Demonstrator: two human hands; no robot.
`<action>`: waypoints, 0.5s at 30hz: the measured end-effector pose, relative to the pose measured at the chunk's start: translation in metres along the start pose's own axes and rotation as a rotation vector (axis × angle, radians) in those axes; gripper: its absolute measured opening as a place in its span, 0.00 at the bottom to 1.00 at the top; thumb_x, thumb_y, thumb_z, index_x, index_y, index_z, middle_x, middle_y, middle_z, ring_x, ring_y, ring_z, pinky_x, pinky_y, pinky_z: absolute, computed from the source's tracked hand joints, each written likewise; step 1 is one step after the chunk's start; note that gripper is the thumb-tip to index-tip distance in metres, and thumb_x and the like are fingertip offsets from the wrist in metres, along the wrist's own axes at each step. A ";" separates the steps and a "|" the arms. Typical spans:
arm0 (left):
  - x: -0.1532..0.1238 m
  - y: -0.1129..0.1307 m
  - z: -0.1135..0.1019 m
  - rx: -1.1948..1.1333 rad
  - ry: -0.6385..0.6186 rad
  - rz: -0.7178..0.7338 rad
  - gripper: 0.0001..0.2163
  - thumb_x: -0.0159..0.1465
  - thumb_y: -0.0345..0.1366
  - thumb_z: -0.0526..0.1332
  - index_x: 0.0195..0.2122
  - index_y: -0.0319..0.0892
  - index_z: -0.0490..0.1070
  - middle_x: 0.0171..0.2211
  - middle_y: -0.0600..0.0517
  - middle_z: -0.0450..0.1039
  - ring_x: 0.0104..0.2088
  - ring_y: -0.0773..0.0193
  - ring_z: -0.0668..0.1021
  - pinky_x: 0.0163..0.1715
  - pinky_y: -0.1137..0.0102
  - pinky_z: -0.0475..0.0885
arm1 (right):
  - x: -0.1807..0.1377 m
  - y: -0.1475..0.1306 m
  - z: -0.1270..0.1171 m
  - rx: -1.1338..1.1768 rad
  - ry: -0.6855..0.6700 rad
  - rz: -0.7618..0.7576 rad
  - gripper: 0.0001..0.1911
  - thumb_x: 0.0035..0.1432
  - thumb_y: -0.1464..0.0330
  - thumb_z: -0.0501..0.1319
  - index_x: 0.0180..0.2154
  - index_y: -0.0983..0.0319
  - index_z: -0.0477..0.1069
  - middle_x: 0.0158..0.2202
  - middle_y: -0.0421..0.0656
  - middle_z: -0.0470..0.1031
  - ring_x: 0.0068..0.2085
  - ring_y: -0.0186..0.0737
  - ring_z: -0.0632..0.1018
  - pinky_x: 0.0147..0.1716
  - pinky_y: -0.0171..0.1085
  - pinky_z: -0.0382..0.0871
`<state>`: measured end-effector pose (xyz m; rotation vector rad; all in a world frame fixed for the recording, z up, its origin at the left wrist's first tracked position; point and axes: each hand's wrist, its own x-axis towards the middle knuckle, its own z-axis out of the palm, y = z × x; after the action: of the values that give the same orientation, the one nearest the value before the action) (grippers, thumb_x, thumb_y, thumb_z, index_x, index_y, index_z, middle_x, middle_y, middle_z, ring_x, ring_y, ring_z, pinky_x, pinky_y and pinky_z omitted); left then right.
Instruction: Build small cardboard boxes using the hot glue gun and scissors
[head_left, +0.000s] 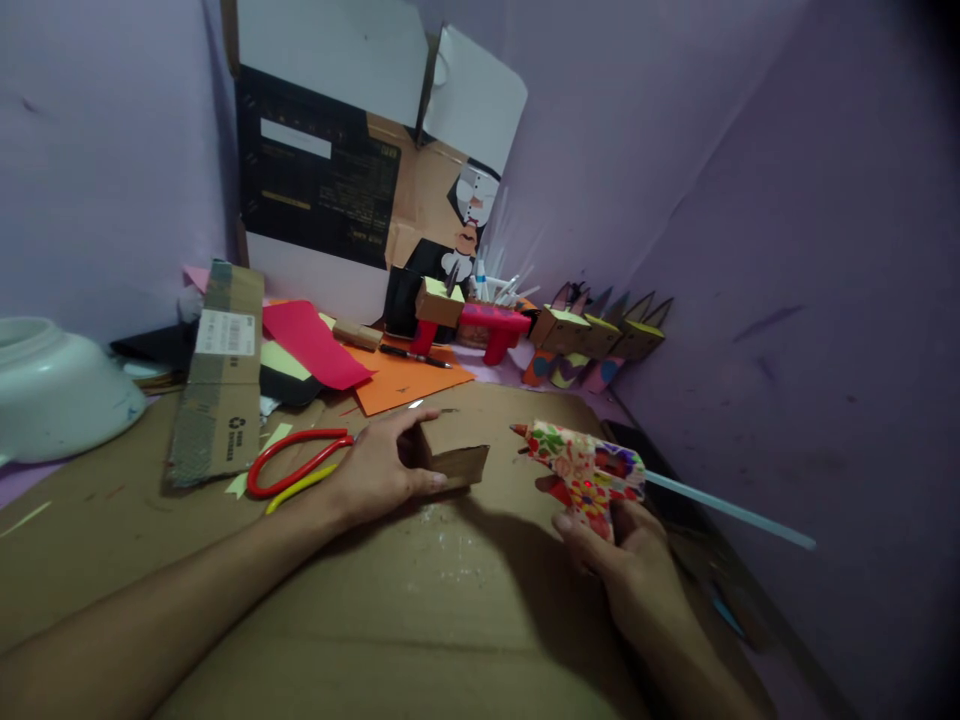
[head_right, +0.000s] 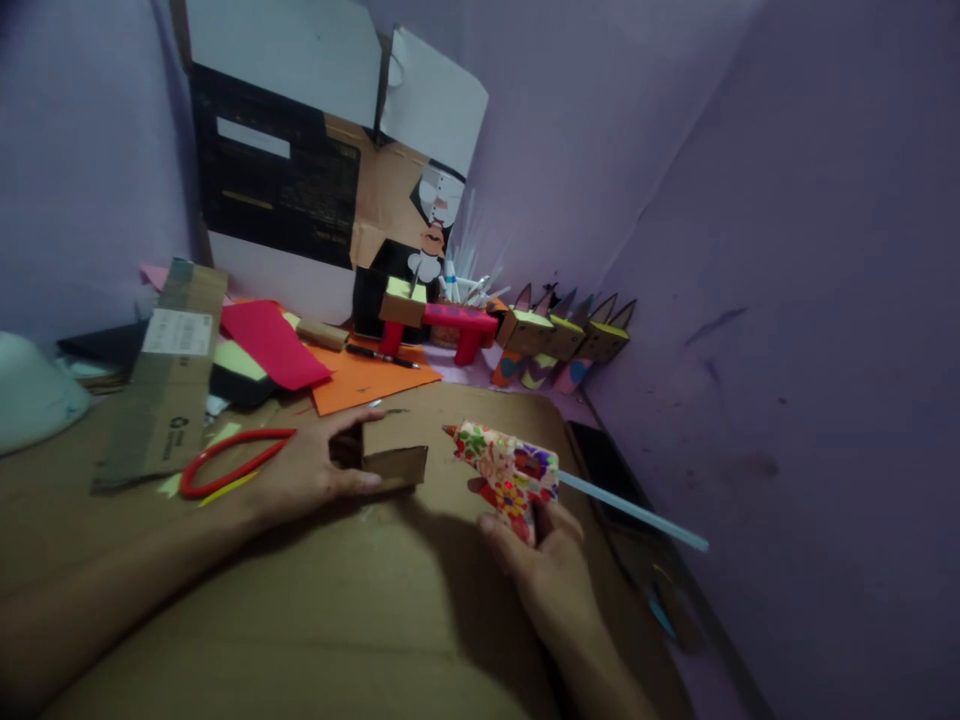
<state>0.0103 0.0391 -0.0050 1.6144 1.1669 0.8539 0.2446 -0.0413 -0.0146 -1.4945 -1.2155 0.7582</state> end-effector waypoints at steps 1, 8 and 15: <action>0.000 0.001 0.001 0.001 -0.008 0.001 0.34 0.44 0.34 0.70 0.55 0.41 0.64 0.40 0.46 0.77 0.41 0.52 0.78 0.42 0.59 0.72 | 0.000 -0.001 0.004 0.033 0.010 0.041 0.13 0.41 0.65 0.67 0.32 0.64 0.77 0.20 0.40 0.76 0.16 0.31 0.67 0.14 0.29 0.60; -0.005 0.004 0.011 0.048 -0.059 0.029 0.35 0.44 0.36 0.70 0.55 0.40 0.64 0.42 0.45 0.77 0.42 0.51 0.78 0.43 0.58 0.72 | 0.007 -0.015 0.036 0.204 -0.067 0.204 0.19 0.37 0.69 0.63 0.36 0.68 0.76 0.11 0.36 0.70 0.12 0.29 0.64 0.11 0.28 0.58; -0.006 0.003 0.016 0.058 -0.028 0.043 0.35 0.45 0.33 0.69 0.56 0.41 0.63 0.46 0.45 0.75 0.45 0.52 0.77 0.46 0.60 0.71 | 0.000 -0.012 0.038 0.211 -0.012 0.201 0.20 0.39 0.71 0.61 0.38 0.68 0.73 0.37 0.51 0.81 0.22 0.38 0.79 0.14 0.29 0.67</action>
<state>0.0234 0.0291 -0.0076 1.6983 1.1503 0.8292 0.2063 -0.0298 -0.0137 -1.4505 -0.9705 0.9989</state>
